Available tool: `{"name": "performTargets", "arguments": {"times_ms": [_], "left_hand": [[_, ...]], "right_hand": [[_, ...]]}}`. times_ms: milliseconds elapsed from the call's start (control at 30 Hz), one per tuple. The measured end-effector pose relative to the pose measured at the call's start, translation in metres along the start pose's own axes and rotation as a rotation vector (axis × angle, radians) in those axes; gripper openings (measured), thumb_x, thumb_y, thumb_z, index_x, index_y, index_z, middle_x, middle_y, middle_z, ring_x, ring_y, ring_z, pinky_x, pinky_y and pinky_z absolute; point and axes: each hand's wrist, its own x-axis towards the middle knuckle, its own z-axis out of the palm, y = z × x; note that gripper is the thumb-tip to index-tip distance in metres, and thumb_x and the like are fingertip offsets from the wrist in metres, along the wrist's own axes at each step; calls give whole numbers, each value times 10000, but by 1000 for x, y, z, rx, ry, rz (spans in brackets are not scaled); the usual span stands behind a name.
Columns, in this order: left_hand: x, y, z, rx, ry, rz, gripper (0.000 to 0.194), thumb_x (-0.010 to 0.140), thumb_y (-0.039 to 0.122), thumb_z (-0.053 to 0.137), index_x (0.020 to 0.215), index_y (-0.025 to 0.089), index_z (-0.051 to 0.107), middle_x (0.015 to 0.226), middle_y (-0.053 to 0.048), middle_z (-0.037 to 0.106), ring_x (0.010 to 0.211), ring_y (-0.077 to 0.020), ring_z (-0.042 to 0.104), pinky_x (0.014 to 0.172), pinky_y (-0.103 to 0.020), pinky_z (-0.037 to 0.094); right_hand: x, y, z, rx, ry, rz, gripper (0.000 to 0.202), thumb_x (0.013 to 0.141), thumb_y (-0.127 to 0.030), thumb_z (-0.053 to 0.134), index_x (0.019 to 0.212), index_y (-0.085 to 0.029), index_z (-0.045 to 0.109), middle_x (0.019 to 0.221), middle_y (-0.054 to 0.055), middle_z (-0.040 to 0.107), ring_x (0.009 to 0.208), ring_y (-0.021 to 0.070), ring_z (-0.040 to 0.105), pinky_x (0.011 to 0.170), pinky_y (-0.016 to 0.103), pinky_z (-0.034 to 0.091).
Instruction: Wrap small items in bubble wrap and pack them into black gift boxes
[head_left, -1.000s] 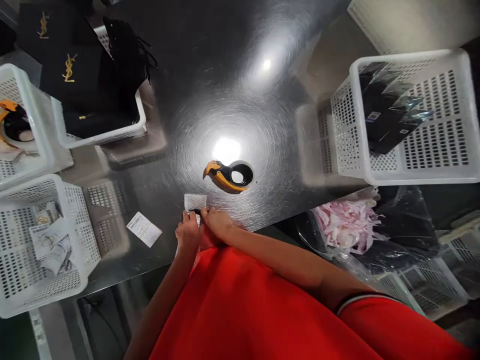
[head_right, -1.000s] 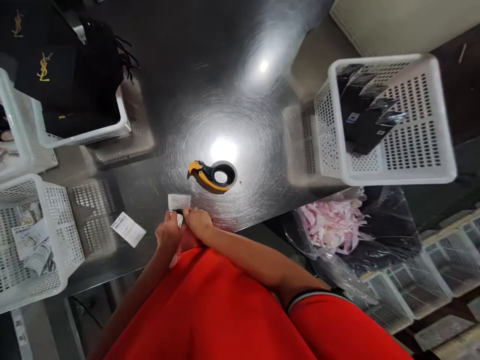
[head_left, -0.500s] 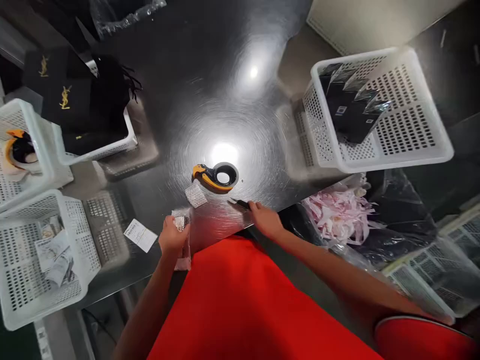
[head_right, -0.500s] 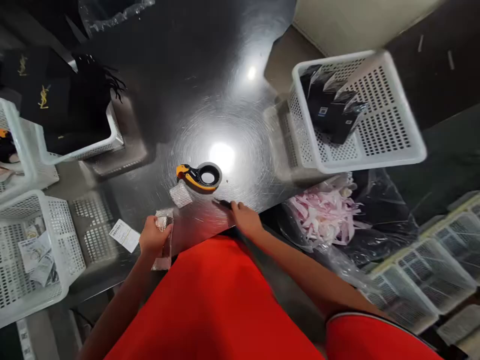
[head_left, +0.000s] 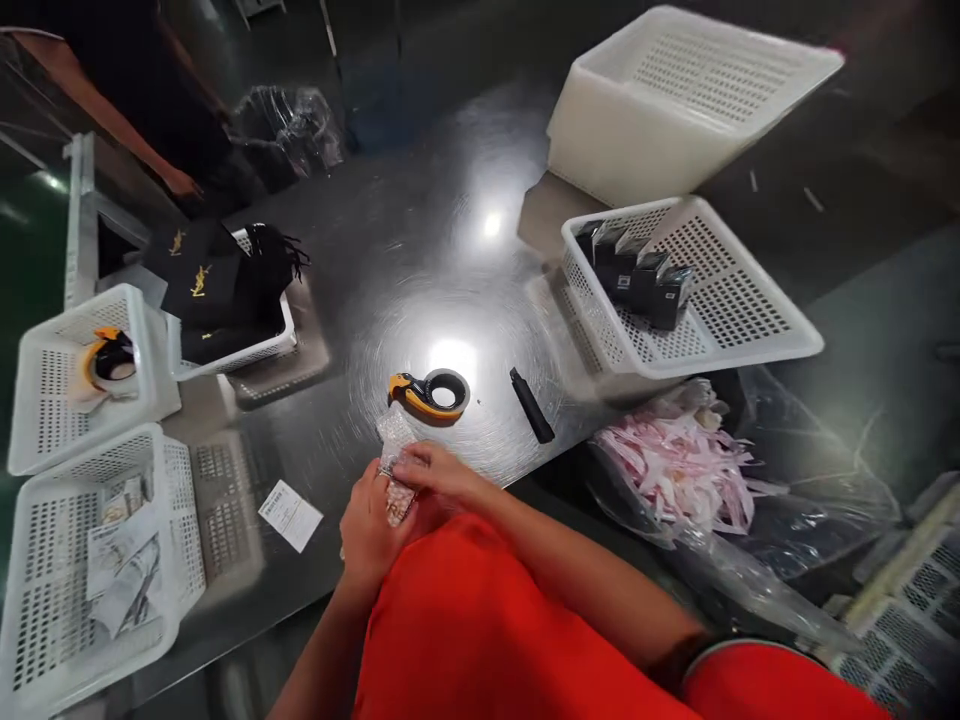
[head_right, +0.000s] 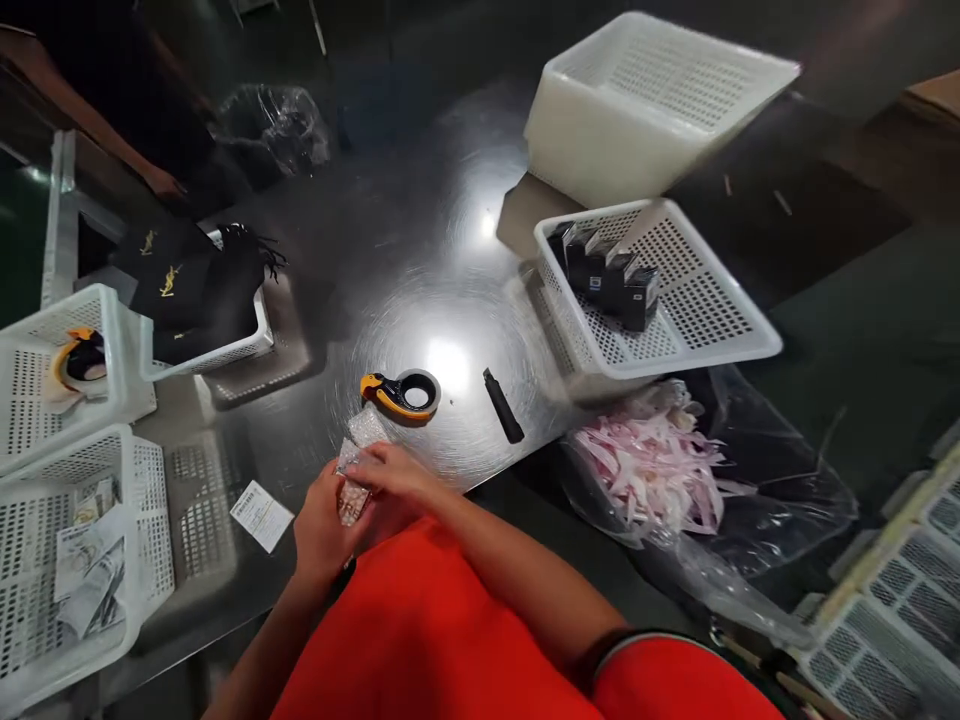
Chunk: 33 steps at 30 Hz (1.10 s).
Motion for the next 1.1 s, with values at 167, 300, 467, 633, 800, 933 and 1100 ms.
{"name": "performTargets", "arguments": {"times_ms": [167,300,467,633,800,933,1100], "left_hand": [[-4,-13,12,-138,147,83,550,776,406,719,1224,192,484,1445,-194,517,1300,-298,542,996,-419,520],[-3,-27,17,-150,145,61,657,792,365,691,1354,154,426,1328,-186,602,1222,-295,594,998,-443,519],[2,-51,17,-136,127,135,575,818,309,640,1352,154,494,1326,-161,623,1226,-291,588,1043,-440,486],[23,-78,10,-81,57,131,576,856,364,606,1363,110,501,1336,-181,619,1253,-290,571,1058,-403,460],[86,-101,-3,100,-54,-100,586,856,340,616,1380,122,468,1287,-179,626,1204,-296,593,981,-375,472],[143,-113,-2,187,-49,-236,595,887,367,561,1391,78,429,1260,-221,603,1153,-343,594,884,-410,494],[172,-122,11,197,-40,-277,742,888,398,546,1490,52,281,1319,-256,566,1171,-341,594,864,-413,504]], "right_hand": [[6,-1,18,42,103,-33,350,829,-479,547,639,-186,531,598,-29,509,598,119,490,562,229,395],[13,2,28,-69,113,-42,354,846,-459,505,606,-199,482,570,-34,470,586,120,462,558,227,372],[31,7,49,-244,211,-51,358,829,-398,508,537,-194,474,532,-38,444,573,119,442,579,238,351],[49,9,37,-252,440,49,308,902,-343,419,736,-171,613,649,3,606,592,146,560,583,247,431],[46,16,-15,-868,656,93,301,925,-285,487,1154,-134,611,1170,151,672,1096,250,627,947,376,478],[47,34,-41,-1276,525,111,425,838,-202,630,1257,-141,591,1360,226,580,1350,354,474,1114,506,355],[57,49,-60,-1344,449,44,284,932,-116,463,1115,-197,665,1210,182,685,1313,329,531,1133,556,319]]}}
